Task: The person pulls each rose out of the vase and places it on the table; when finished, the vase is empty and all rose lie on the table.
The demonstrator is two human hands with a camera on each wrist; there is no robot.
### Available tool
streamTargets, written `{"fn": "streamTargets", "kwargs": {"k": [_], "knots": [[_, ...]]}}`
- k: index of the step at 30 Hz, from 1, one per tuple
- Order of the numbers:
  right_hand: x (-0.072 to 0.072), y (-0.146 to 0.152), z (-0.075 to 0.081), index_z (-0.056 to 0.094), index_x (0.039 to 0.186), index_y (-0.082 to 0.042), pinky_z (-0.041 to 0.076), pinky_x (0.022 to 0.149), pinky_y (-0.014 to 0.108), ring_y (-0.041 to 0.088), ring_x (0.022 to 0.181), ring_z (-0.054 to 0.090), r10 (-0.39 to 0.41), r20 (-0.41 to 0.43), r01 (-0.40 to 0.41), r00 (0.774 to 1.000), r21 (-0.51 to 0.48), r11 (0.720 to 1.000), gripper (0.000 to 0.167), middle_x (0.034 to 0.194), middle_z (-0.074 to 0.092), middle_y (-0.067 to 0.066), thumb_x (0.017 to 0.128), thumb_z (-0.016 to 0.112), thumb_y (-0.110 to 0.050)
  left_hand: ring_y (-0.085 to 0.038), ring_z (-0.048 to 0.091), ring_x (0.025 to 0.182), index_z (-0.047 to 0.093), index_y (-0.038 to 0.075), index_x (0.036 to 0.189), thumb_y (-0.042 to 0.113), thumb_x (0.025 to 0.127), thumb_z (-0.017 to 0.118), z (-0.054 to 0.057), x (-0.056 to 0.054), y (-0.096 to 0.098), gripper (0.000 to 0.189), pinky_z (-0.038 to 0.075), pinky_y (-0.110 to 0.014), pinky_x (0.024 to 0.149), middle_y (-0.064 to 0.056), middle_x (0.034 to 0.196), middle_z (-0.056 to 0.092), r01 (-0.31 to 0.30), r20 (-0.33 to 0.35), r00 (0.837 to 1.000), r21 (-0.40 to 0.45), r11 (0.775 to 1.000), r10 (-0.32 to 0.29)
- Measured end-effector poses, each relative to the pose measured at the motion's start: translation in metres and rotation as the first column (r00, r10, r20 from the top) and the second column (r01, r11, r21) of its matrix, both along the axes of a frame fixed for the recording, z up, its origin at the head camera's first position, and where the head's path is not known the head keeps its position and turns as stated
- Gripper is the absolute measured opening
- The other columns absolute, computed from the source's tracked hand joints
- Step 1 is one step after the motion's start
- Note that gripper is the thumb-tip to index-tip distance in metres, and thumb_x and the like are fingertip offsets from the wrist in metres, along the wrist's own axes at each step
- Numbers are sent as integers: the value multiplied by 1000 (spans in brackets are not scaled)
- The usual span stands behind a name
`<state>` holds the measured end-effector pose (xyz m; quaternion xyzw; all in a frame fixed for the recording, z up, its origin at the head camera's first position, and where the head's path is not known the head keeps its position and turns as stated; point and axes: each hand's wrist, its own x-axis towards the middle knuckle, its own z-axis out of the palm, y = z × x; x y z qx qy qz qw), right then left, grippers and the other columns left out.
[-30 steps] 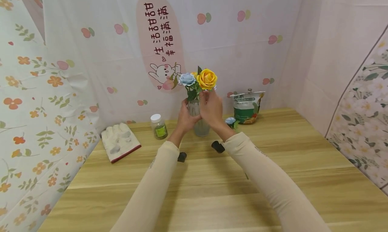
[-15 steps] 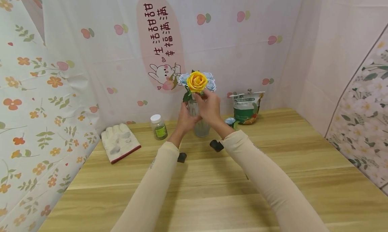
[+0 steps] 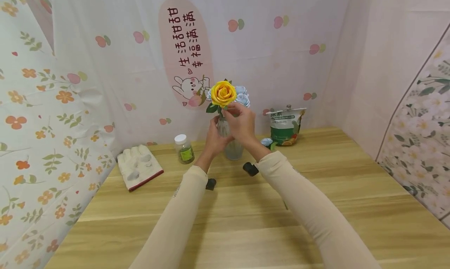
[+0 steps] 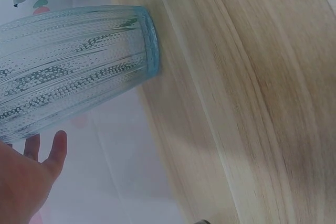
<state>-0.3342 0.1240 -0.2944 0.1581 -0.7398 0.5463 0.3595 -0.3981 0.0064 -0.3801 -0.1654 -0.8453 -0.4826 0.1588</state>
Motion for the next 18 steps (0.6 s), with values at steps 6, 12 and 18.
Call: {"fn": "streamTargets", "kwargs": {"k": [6, 12, 18], "knots": [[6, 1, 7, 75, 104, 0, 50, 71, 22, 25, 96, 70, 26, -97, -34, 995, -74, 997, 21, 101, 75, 14, 91, 74, -17, -25, 36, 141, 22, 12, 153, 41, 79, 84, 0, 0, 1, 101, 33, -42, 114, -10, 156, 34, -1, -14, 1000, 1, 1000, 1], [17, 7, 22, 73, 104, 4, 52, 60, 16, 18, 83, 72, 67, -277, -82, 959, -46, 996, 17, 102, 73, 17, 92, 71, -8, -25, 34, 143, 21, 13, 154, 44, 79, 83, 2, 2, 1, 102, 33, -43, 114, -9, 157, 33, 11, -9, 1000, 12, 1000, -11], [35, 17, 39, 70, 102, 9, 52, 53, 17, -1, 72, 68, 97, -383, -130, 919, -59, 990, 15, 98, 72, 23, 88, 71, 3, -25, 35, 142, 22, 13, 153, 43, 79, 84, 2, 3, 1, 101, 33, -42, 114, -10, 156, 35, 9, -1, 1000, 26, 1000, -9]]}}
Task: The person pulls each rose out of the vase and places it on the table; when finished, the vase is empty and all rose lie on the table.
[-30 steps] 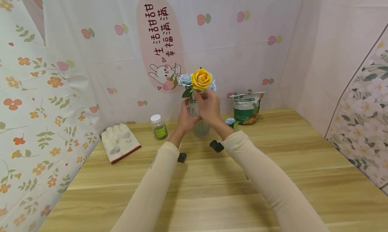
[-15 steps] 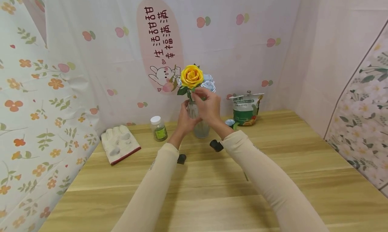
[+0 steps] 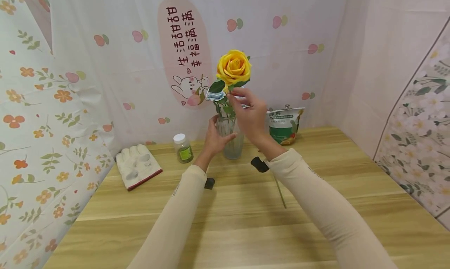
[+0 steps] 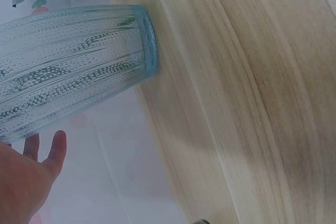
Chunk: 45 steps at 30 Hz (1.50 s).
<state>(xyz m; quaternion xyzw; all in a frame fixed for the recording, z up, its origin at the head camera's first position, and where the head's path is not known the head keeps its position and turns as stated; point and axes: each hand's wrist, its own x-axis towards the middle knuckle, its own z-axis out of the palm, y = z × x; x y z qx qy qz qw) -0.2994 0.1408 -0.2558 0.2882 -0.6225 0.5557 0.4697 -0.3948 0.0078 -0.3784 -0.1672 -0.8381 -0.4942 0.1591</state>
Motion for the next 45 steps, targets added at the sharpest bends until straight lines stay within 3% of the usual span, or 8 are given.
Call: {"fn": "streamTargets", "kwargs": {"k": [6, 12, 22, 29, 32, 37, 42, 45], "knots": [[15, 14, 15, 69, 103, 9, 51, 50, 18, 5, 73, 71, 19, -91, -22, 996, -37, 999, 19, 93, 75, 6, 84, 72, 10, -27, 36, 142, 23, 13, 153, 40, 78, 85, 1, 1, 0, 101, 32, -43, 114, -11, 155, 35, -6, 0, 1000, 10, 1000, 6], [36, 30, 19, 70, 104, 9, 50, 50, 17, 7, 68, 71, 1, -69, -4, 998, -55, 998, 22, 91, 75, 2, 82, 73, 11, -27, 34, 143, 22, 13, 153, 41, 78, 85, 1, 1, 1, 102, 32, -44, 114, -11, 156, 34, 5, 12, 1000, -7, 1000, -5], [55, 62, -3, 70, 112, 8, 46, 45, 16, 5, 63, 69, -8, 39, 6, 999, 34, 999, 32, 89, 75, -5, 81, 74, 13, -26, 34, 143, 20, 15, 154, 43, 79, 83, -3, -1, 1, 101, 31, -43, 114, -9, 157, 32, -9, 25, 1000, -24, 1000, 10], [64, 82, -25, 68, 111, 12, 42, 40, 16, 5, 59, 68, -27, 154, 11, 988, 103, 995, 31, 86, 73, -8, 81, 73, 14, -27, 35, 142, 22, 14, 153, 42, 79, 83, -4, -2, 0, 101, 31, -43, 114, -10, 156, 34, -4, 8, 1000, -19, 1000, 4], [67, 92, -36, 69, 112, 9, 45, 41, 18, 6, 56, 67, -44, 247, 12, 968, 131, 991, 31, 85, 72, -11, 81, 73, 13, -27, 35, 142, 22, 13, 153, 41, 79, 84, -5, 0, 0, 100, 32, -43, 114, -10, 155, 34, -3, 5, 1000, -16, 1000, 3], [68, 112, -55, 67, 117, 7, 45, 40, 21, 4, 57, 67, -87, 389, 14, 917, 188, 982, 33, 84, 72, -10, 85, 74, 5, -28, 36, 142, 22, 12, 153, 40, 79, 84, -3, 2, 0, 101, 31, -44, 114, -11, 155, 34, 1, -10, 1000, -10, 1000, -1], [67, 133, -69, 64, 122, 7, 45, 39, 24, 7, 61, 69, -120, 509, -3, 852, 234, 972, 36, 86, 71, -8, 88, 73, 0, -29, 34, 142, 20, 13, 153, 44, 79, 83, -1, 1, 0, 101, 30, -45, 115, -11, 156, 32, 12, -10, 1000, -18, 1000, -12], [66, 144, -76, 64, 123, 6, 46, 40, 26, 9, 61, 70, -161, 580, -5, 799, 274, 962, 36, 87, 71, -8, 90, 73, -6, -28, 33, 143, 20, 13, 153, 45, 80, 82, -1, 1, -1, 102, 30, -45, 115, -11, 156, 31, 4, -8, 1000, -29, 1000, -4]]}}
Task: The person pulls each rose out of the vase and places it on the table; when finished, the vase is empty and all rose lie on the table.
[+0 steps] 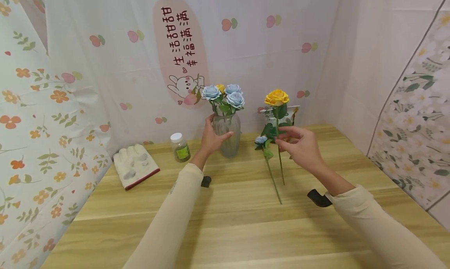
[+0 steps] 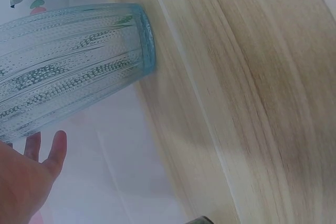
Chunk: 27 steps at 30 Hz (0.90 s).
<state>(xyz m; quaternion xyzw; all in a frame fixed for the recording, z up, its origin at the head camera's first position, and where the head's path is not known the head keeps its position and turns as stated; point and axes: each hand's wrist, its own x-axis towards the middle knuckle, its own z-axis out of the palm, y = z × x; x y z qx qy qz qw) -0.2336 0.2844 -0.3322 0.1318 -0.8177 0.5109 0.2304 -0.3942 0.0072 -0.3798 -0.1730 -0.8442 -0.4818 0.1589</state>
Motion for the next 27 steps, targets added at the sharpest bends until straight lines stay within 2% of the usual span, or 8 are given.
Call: {"fn": "streamTargets", "kwargs": {"k": [3, 7, 13, 20, 24, 27], "knots": [[-3, 11, -7, 63, 124, 4, 47, 40, 30, 12, 62, 71, -21, 101, 16, 995, 52, 999, 38, 90, 72, -2, 91, 73, -12, -28, 32, 143, 20, 12, 153, 44, 80, 82, 1, 0, -1, 102, 29, -44, 116, -11, 157, 31, -9, -2, 1000, -6, 1000, 9], [-7, 25, -16, 60, 127, 5, 46, 41, 32, 17, 65, 72, -20, 224, 1, 974, 88, 996, 43, 95, 73, 10, 92, 73, -16, -28, 33, 143, 20, 12, 154, 43, 80, 82, 2, 0, -2, 101, 29, -44, 115, -10, 157, 31, -10, 0, 1000, -11, 1000, 10], [-16, 40, -28, 57, 130, 7, 41, 42, 30, 20, 68, 72, 3, 400, -41, 917, 85, 996, 48, 92, 74, 3, 90, 73, -13, -28, 33, 144, 20, 13, 154, 44, 79, 82, 1, 0, -3, 102, 29, -44, 115, -10, 157, 31, -17, 19, 1000, -12, 1000, 17], [-28, 56, -43, 52, 137, 6, 41, 46, 30, 21, 74, 73, 14, 494, -63, 869, 84, 994, 55, 109, 72, 17, 90, 73, -14, -28, 31, 144, 19, 12, 154, 44, 81, 81, 0, 1, -1, 101, 28, -44, 116, -11, 157, 30, -1, 13, 1000, -6, 1000, 1], [-33, 64, -49, 46, 141, 7, 39, 47, 28, 22, 78, 74, 32, 551, -74, 834, 53, 996, 59, 112, 71, 17, 91, 71, -11, -28, 31, 144, 19, 11, 153, 43, 81, 81, 1, 1, 1, 100, 27, -43, 117, -12, 157, 30, 3, 11, 1000, -21, 1000, -3], [-36, 68, -53, 43, 143, 8, 39, 44, 26, 25, 82, 74, 61, 574, -90, 817, 22, 996, 61, 112, 71, 18, 91, 69, -8, -28, 31, 144, 19, 11, 153, 43, 81, 81, 1, 1, 2, 101, 27, -43, 117, -11, 157, 30, -5, 12, 1000, -23, 1000, 6]]}}
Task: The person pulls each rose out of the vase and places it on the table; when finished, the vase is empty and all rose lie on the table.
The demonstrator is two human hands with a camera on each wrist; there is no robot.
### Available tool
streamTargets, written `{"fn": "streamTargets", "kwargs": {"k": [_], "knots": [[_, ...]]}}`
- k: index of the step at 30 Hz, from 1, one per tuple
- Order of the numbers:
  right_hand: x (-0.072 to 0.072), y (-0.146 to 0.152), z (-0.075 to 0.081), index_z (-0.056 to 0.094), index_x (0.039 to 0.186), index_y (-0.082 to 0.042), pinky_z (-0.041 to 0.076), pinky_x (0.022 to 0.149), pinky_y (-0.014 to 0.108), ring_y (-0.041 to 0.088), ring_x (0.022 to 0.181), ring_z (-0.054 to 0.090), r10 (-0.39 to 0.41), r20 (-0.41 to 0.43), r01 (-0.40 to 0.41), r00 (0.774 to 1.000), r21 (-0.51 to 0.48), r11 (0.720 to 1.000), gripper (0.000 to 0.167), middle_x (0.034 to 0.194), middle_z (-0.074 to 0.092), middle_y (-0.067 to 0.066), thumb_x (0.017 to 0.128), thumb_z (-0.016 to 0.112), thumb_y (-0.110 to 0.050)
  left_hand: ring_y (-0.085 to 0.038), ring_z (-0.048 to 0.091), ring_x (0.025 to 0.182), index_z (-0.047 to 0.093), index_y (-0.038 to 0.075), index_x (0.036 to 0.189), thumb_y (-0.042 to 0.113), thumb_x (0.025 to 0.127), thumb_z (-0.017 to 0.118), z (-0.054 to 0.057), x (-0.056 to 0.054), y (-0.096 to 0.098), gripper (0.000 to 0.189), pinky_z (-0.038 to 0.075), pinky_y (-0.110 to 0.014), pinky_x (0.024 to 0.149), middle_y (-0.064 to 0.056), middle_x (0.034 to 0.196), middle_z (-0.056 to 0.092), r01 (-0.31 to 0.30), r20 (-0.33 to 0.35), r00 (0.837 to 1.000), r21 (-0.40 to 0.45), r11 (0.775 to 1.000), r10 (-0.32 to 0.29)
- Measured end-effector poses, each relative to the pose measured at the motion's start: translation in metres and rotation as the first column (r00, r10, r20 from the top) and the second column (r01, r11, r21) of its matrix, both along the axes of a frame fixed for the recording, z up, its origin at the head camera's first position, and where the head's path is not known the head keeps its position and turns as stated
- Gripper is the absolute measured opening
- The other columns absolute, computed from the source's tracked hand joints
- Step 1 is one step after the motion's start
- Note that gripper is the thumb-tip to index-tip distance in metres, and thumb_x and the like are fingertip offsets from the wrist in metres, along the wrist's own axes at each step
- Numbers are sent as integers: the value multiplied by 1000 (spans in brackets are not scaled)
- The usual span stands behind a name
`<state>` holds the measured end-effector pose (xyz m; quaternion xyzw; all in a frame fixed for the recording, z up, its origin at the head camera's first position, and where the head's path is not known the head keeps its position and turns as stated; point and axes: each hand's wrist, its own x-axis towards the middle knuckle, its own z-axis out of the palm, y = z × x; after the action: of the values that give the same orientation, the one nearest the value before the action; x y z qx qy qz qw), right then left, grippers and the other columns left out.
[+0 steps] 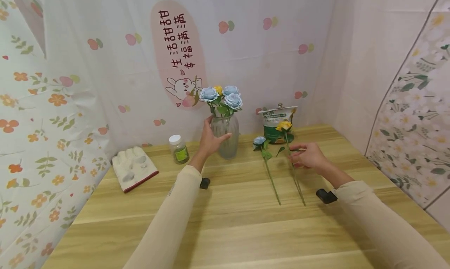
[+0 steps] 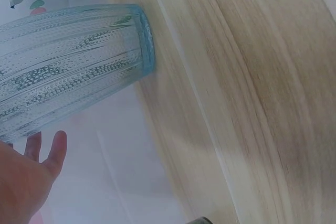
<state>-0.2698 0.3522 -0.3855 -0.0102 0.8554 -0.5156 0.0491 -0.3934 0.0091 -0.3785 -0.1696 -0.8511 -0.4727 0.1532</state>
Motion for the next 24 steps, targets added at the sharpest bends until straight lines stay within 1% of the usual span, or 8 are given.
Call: {"fn": "streamTargets", "kwargs": {"k": [2, 4, 6, 9, 12, 18, 21, 24], "knots": [[-2, 2, -3, 42, 143, 10, 39, 43, 25, 25, 81, 74, 11, 7, -11, 1000, -16, 1000, 61, 111, 72, 17, 91, 69, -6, -28, 31, 144, 19, 11, 153, 42, 81, 82, -1, 1, -1, 101, 27, -43, 117, -11, 157, 29, -4, 0, 1000, 7, 1000, 4], [-4, 3, -6, 40, 142, 13, 48, 48, 25, 25, 82, 74, 31, 4, -31, 1000, -44, 999, 61, 111, 71, 20, 90, 68, -2, -28, 31, 145, 19, 11, 154, 42, 81, 82, -1, 0, -1, 101, 27, -44, 117, -11, 157, 29, -4, -3, 1000, 12, 1000, 4], [-6, 4, -10, 38, 141, 17, 56, 58, 28, 22, 82, 73, 53, 10, -52, 999, -72, 996, 61, 109, 70, 21, 89, 67, 2, -28, 30, 145, 19, 12, 154, 43, 81, 81, -1, 0, -2, 101, 27, -44, 117, -11, 157, 29, -1, -1, 1000, 14, 1000, 1], [-8, 6, -15, 36, 139, 20, 59, 73, 36, 18, 84, 72, 81, 42, -76, 996, -109, 991, 61, 109, 68, 22, 88, 65, 7, -28, 30, 145, 18, 13, 154, 45, 81, 80, -1, 0, -1, 101, 28, -45, 116, -11, 158, 28, 10, 12, 1000, 11, 1000, -10], [-12, 7, -20, 34, 140, 20, 59, 75, 36, 16, 84, 72, 95, 96, -82, 991, -129, 988, 62, 111, 66, 19, 89, 66, 5, -28, 30, 145, 18, 13, 154, 46, 81, 80, -1, 0, -1, 102, 28, -45, 116, -12, 158, 28, 19, 17, 1000, 11, 1000, -19], [-20, 6, -23, 30, 143, 19, 59, 77, 35, 15, 86, 72, 117, 154, -90, 981, -168, 982, 64, 119, 62, 21, 91, 65, 4, -29, 32, 144, 19, 12, 154, 45, 81, 81, 0, -2, -3, 101, 29, -44, 116, -12, 157, 29, 0, -3, 1000, 11, 1000, 0], [-23, 6, -24, 29, 143, 20, 59, 76, 35, 15, 85, 72, 115, 167, -86, 979, -173, 981, 65, 119, 64, 20, 90, 64, 5, -29, 32, 144, 19, 12, 154, 46, 80, 81, -1, -2, -3, 102, 29, -44, 116, -12, 157, 29, -3, 1, 1000, 6, 1000, 3], [-25, 7, -26, 29, 142, 21, 59, 75, 35, 17, 85, 72, 121, 179, -90, 976, -172, 981, 65, 114, 67, 18, 89, 65, 6, -29, 31, 144, 19, 12, 154, 47, 80, 81, -2, -2, -3, 103, 29, -44, 116, -12, 157, 29, 2, 9, 1000, 5, 1000, -2]]}}
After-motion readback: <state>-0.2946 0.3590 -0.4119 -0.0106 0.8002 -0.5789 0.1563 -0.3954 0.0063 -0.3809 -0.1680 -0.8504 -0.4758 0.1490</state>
